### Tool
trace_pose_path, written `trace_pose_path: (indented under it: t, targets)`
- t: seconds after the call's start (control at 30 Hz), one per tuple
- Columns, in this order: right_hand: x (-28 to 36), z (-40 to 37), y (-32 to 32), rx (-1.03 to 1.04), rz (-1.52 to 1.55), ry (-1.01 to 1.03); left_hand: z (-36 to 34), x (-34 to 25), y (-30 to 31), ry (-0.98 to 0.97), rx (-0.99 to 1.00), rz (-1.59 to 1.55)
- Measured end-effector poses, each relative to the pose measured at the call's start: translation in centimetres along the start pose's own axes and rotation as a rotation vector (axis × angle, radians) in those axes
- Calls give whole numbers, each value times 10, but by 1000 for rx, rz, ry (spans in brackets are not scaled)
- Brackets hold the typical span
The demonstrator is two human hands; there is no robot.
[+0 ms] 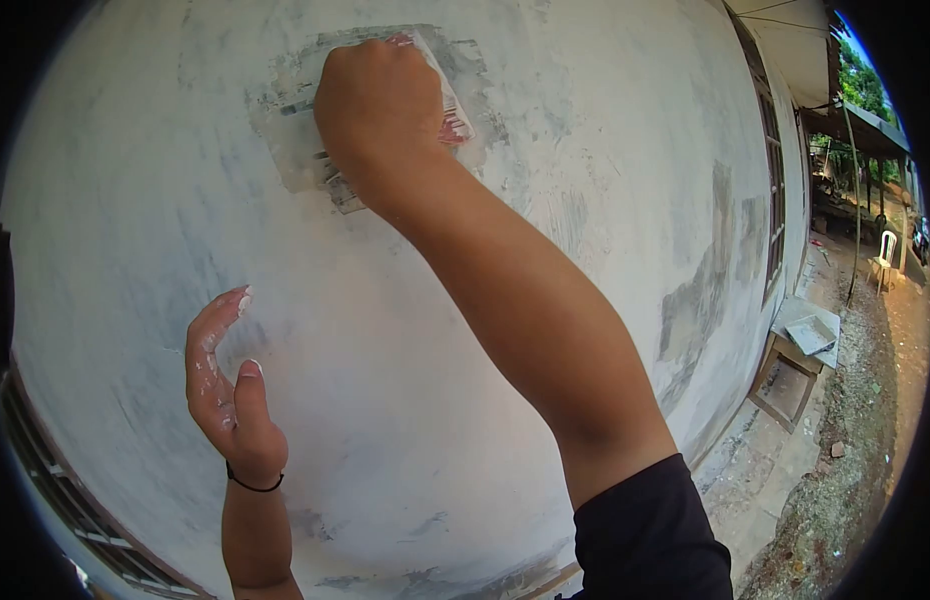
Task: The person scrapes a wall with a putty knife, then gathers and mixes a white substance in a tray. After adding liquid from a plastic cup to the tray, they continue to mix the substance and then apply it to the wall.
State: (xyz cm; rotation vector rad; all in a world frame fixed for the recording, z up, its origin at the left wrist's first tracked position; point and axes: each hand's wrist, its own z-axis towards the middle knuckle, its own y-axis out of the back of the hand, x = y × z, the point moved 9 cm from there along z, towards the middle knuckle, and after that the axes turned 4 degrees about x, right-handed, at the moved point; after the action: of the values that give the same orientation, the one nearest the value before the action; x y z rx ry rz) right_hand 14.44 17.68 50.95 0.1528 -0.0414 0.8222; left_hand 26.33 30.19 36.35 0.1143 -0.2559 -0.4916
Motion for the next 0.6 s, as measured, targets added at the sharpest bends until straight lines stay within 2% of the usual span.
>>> trace_pose_path:
  t: [0.1,0.2,0.27,0.37,0.43,0.5,0.57,0.6]
  targets:
    - [73,-12,-10,-73,140,87,-4,13,27,14,-10,12]
    - [126,-12,1,-52,287,107,-15,24,51,93,-41,11]
    - [151,-10,-4,163,317,180,-20,28,64,117,-67,42]
    - [140,-9,16,63,260,163,-22,29,70,118,-69,68]
    - [109,-6,33,58,287,91,-19,25,68,108,-57,87]
    - [62,3,37,29,563,-72,-17,21,65,100,-47,110]
    - [20,3,38,5,546,-186,-15,15,56,78,-57,88]
    - [1,4,27,89,639,-209,-13,13,51,76,-60,89]
